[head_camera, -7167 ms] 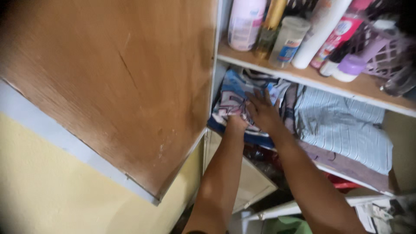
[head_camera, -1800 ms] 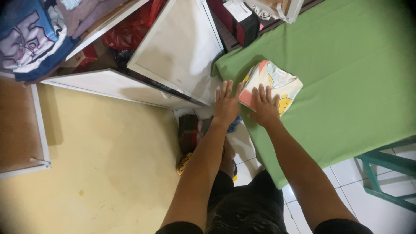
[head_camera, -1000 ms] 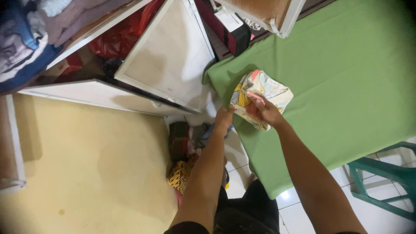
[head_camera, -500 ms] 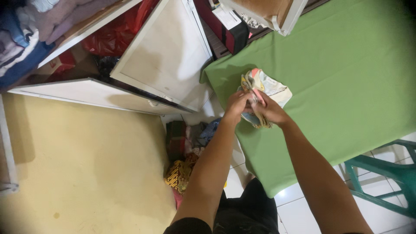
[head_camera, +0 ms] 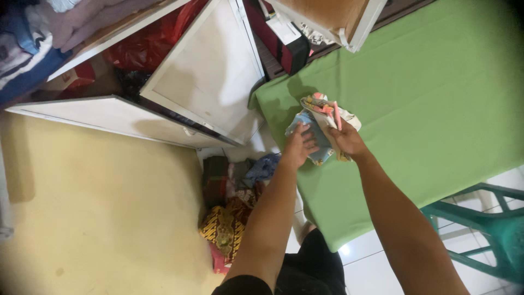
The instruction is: The person folds several shirts and tops on a green-covered table and places them into a white wardrobe. The person handles a blue t-shirt, a pink zip-up top, a purple striped shirt, a light pink shirt, a striped shirt, and several patterned tops, stacking them neatly on the wardrobe shelf.
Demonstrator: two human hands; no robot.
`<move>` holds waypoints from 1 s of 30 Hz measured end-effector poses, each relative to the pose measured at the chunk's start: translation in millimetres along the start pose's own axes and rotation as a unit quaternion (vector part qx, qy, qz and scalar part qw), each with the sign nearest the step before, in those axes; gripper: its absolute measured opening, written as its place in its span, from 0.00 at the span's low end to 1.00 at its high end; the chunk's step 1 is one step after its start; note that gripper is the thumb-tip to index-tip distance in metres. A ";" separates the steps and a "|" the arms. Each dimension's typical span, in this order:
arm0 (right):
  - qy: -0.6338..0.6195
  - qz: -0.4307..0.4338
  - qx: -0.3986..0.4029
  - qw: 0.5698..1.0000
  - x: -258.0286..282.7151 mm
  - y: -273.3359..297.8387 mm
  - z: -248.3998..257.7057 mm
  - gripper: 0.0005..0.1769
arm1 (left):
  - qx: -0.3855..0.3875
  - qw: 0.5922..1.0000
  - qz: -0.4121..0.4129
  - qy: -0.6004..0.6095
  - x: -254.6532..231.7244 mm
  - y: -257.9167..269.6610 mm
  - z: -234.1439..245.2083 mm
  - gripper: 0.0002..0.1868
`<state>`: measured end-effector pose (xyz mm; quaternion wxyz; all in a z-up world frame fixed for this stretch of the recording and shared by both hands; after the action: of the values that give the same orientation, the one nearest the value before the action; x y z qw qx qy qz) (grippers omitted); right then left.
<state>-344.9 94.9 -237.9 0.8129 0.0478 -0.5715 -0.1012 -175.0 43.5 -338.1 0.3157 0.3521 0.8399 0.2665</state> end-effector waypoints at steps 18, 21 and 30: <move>0.344 0.219 0.095 0.908 208.2 92.0 -43.6 0.48 | 0.423 0.841 -0.210 0.262 -11.5 27.4 -36.3 0.39; 0.321 0.258 0.130 0.902 251.1 93.7 -55.7 0.45 | 0.499 0.777 -0.290 0.252 -45.2 52.5 -35.9 0.40; 0.274 0.378 0.094 0.879 381.7 92.3 -87.7 0.30 | 0.625 0.629 -0.349 0.302 -175.0 162.8 -89.7 0.30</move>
<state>-127.9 97.9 100.9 0.9051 -0.0700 -0.3077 0.2851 -73.8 -10.3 -110.0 -0.1822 0.0448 0.9133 -0.3616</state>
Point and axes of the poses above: each hand's wrist, its own y-axis away from the middle knuckle, its own z-axis out of the back of the hand, x = y × z, the point moved 1 cm from there along -y, towards the middle knuckle, and after that the axes turned 11 degrees about y, right-handed, at the moved point
